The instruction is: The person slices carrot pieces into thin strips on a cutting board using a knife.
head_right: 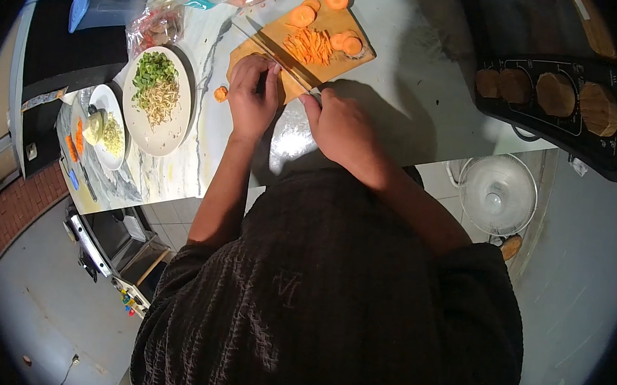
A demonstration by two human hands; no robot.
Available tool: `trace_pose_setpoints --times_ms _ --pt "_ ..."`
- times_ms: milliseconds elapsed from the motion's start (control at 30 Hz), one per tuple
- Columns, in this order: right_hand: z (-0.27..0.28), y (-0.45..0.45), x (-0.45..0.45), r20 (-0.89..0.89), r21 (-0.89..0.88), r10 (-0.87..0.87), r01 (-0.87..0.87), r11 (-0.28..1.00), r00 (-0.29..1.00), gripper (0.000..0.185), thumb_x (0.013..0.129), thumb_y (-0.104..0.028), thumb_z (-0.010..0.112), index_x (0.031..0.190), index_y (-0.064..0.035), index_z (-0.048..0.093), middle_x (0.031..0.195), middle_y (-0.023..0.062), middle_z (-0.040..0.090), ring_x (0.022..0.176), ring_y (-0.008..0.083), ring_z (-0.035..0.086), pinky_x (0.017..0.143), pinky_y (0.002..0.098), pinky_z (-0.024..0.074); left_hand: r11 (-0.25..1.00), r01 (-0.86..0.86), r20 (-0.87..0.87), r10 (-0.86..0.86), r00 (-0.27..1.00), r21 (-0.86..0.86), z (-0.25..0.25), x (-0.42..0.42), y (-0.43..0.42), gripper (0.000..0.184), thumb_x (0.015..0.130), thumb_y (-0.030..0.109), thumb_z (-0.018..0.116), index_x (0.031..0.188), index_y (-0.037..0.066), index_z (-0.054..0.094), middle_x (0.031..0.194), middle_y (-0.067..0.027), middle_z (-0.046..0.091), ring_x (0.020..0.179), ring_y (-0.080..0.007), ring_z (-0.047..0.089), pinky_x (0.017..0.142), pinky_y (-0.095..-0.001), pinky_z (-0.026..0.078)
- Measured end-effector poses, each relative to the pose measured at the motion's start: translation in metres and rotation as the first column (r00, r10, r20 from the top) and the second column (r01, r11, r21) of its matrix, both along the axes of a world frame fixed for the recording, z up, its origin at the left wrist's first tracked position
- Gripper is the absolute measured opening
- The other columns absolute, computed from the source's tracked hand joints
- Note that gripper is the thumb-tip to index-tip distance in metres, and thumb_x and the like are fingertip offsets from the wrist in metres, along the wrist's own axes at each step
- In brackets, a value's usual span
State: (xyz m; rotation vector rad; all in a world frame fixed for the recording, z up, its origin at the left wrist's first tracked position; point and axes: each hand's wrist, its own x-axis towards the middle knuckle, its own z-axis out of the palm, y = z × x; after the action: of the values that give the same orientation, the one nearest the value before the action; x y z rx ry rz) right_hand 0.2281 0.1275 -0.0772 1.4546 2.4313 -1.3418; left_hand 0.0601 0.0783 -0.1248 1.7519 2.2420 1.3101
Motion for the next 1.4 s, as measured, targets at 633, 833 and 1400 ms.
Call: trace_pose_setpoints --times_ms 633,833,1400 --pt "0.004 -0.007 -0.01 0.044 -0.007 -0.03 0.03 1.0 0.999 0.045 0.098 -0.038 0.047 0.088 0.0048 0.057 0.076 0.0292 0.063 0.078 0.0475 0.062 0.072 0.0538 0.0489 1.0 0.013 0.023 -0.014 1.0 0.022 -0.001 -0.001 -0.001 0.007 0.078 0.0 0.069 0.082 -0.001 0.063 0.086 -0.0131 0.065 0.09 -0.0324 0.061 0.082 -0.0401 0.048" --pt "0.0 -0.01 -0.011 0.06 0.055 -0.054 0.051 0.997 0.997 0.044 0.098 -0.037 0.047 0.088 0.0042 0.057 0.078 0.0298 0.063 0.077 0.0474 0.063 0.071 0.0533 0.0497 1.0 -0.002 0.002 0.002 1.0 0.022 0.001 0.0 -0.001 0.007 0.078 0.0 0.069 0.081 -0.001 0.062 0.086 -0.0132 0.065 0.09 -0.0324 0.061 0.082 -0.0402 0.048" --pt "0.001 0.003 -0.028 0.139 -0.061 -0.036 0.045 0.997 0.99 0.045 0.097 -0.038 0.047 0.092 0.0049 0.058 0.083 0.0287 0.065 0.081 0.0463 0.064 0.072 0.0515 0.0514 1.0 0.01 0.005 -0.01 1.0 0.006 -0.001 -0.002 -0.001 0.008 0.08 0.001 0.069 0.081 -0.001 0.061 0.085 -0.0132 0.065 0.09 -0.0314 0.062 0.084 -0.0379 0.047"
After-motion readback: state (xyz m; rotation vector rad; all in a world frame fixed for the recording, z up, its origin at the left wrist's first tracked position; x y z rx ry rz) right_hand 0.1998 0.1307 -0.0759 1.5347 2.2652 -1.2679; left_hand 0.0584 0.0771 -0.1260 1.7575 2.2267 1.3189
